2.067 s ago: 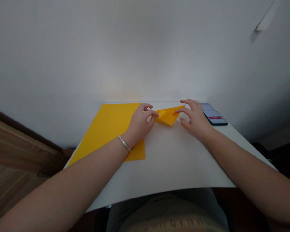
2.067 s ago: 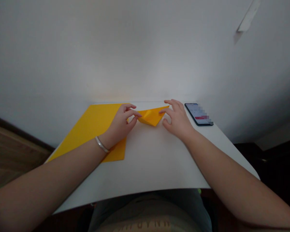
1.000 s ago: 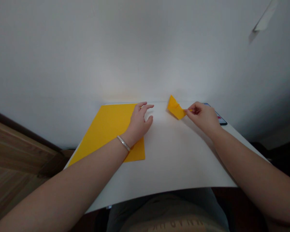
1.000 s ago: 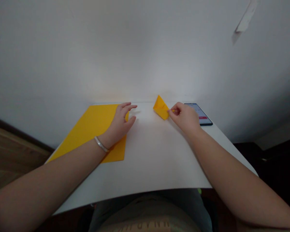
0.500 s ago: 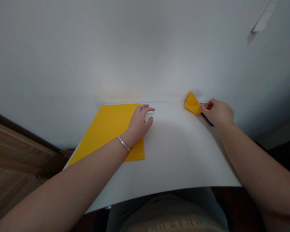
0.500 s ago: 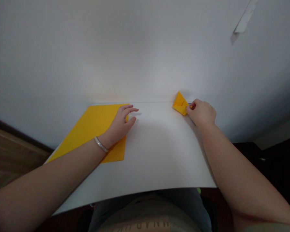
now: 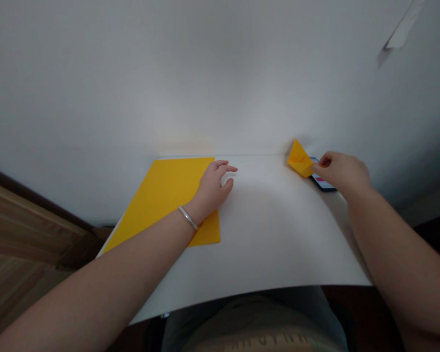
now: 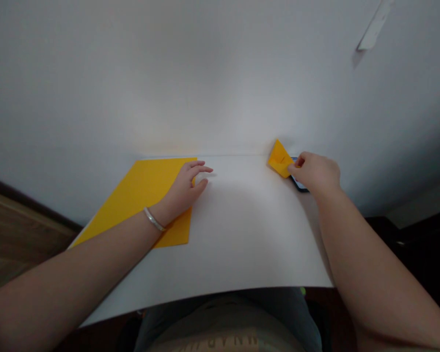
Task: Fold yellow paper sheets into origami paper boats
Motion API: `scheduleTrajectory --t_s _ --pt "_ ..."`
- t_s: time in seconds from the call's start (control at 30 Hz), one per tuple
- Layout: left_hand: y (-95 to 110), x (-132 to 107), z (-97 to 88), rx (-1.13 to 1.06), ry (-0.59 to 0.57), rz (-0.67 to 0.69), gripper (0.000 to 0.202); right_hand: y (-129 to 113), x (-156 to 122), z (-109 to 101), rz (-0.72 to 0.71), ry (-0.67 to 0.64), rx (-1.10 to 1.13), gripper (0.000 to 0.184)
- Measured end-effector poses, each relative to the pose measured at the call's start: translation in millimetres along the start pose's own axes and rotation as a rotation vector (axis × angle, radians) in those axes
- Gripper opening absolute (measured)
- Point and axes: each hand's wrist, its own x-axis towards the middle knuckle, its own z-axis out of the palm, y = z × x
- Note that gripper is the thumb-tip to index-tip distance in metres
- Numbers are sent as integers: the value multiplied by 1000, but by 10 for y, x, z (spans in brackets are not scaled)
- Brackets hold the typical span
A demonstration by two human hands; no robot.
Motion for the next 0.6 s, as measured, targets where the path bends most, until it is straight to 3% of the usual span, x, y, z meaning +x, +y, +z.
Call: scheduleTrajectory --t_s 0.37,0.6 --pt "20 11 9 0 -2 5 26 -8 1 170 -44 104 20 38" --pt "36 19 38 -2 5 4 27 -178 -130 -23 -171 254 69 47"
